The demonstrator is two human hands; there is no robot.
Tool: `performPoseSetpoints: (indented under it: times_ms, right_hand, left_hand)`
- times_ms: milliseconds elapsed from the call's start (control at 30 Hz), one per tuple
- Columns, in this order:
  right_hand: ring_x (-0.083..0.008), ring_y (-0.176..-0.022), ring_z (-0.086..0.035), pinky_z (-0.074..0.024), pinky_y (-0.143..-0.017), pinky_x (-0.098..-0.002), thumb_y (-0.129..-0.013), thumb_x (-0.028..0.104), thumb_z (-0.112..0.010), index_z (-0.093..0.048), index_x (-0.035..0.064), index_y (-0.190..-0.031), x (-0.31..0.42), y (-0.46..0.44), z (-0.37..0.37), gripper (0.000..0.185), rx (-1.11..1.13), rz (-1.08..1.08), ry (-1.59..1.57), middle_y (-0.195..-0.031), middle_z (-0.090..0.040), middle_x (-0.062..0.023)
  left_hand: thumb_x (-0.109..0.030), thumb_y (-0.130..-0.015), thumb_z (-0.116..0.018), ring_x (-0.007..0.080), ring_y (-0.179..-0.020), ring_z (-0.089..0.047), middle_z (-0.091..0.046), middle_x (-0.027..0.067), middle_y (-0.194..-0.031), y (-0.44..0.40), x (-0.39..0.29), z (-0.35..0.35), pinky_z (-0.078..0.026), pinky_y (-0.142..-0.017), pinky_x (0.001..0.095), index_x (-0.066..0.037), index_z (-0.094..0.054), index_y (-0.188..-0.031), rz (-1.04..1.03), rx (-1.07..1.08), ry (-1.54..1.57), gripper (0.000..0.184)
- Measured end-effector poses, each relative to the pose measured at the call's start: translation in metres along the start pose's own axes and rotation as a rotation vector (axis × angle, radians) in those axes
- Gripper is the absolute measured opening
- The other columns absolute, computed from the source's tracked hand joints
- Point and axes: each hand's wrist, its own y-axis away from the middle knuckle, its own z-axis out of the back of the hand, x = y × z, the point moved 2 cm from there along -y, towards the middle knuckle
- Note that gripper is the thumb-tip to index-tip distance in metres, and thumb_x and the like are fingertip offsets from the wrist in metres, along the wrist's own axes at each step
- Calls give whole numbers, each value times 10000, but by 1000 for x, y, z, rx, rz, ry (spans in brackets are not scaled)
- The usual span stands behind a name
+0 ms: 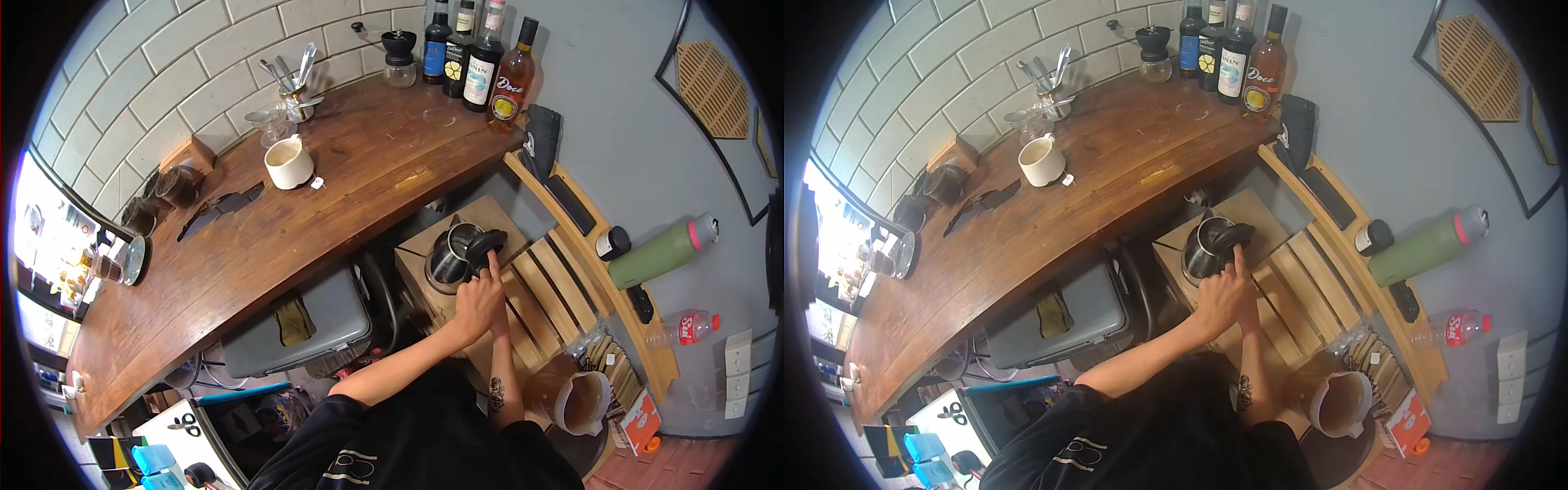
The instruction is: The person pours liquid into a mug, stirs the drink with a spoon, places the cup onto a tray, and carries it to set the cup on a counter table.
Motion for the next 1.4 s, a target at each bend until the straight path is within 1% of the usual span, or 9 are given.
performPoseSetpoints:
  times_ms: [400,467,600,667,1100,1200,1300,1367,1400]
  right_hand:
    - [-395,-1260,-523,-458,-991,-442,-949,164,-607,-289,94,-1547,-2,3,0,681,-34,-59,-121,-1470,-476,-184]
    - [-394,-1270,-520,-454,-999,-444,-953,168,-604,-278,114,-1558,-1,3,1,690,-69,-67,-195,-1450,-496,-192]
    - [-397,-1277,-516,-443,-1011,-458,-948,170,-608,-266,143,-1569,2,2,0,709,-105,-37,-184,-1428,-513,-209]
    - [-390,-1285,-506,-433,-1021,-455,-955,180,-597,-270,146,-1569,1,2,1,696,-109,-31,-179,-1440,-498,-206]
    - [-342,-1338,-443,-363,-1083,-434,-999,245,-525,-294,165,-1569,-7,15,-2,620,-85,25,-26,-1516,-401,-187]
    - [-330,-1351,-428,-347,-1097,-429,-1010,260,-508,-300,170,-1569,-10,21,-4,604,-84,59,44,-1533,-379,-183]
    - [-319,-1363,-413,-331,-1111,-424,-1020,276,-491,-305,174,-1570,-14,29,-8,589,-95,120,148,-1551,-356,-179]
    - [-312,-1371,-404,-321,-1121,-421,-1027,286,-480,-309,177,-1570,-17,34,-10,580,-105,159,225,-1563,-341,-176]
    - [-308,-1375,-399,-315,-1126,-419,-1030,291,-475,-311,178,-1570,-18,39,-12,575,-110,178,261,-1569,-334,-174]
  left_hand:
    - [-168,-873,-632,280,-616,-697,-679,162,-841,4,-1,-3,-535,-496,348,144,-320,-1456,29,32,55,731]
    - [-84,-775,-645,213,-616,-692,-661,108,-812,5,-2,-2,-526,-484,300,160,-292,-1477,13,10,7,824]
    - [-87,-775,-648,213,-617,-692,-661,105,-813,4,-2,-3,-524,-481,300,159,-291,-1478,16,14,7,826]
    - [-186,-889,-627,278,-612,-694,-678,168,-837,4,-2,-5,-533,-486,359,158,-292,-1462,30,36,64,748]
    - [-202,-915,-607,281,-596,-699,-693,199,-856,22,-12,-11,-537,-478,362,174,-279,-1455,-7,49,45,735]
    - [-230,-917,-611,283,-587,-698,-694,220,-857,27,-14,-1,-537,-475,360,176,-276,-1455,-19,-23,146,752]
    - [-287,-937,-604,293,-571,-690,-679,324,-945,31,-13,3,-531,-468,367,170,-270,-1459,-28,-24,140,770]
    - [-364,-961,-582,313,-563,-685,-594,448,-1088,33,-11,1,-528,-464,376,149,-269,-1468,-13,120,221,787]
    - [-364,-961,-582,313,-563,-685,-594,448,-1088,35,-11,-5,-528,-464,376,149,-269,-1468,-19,124,221,787]
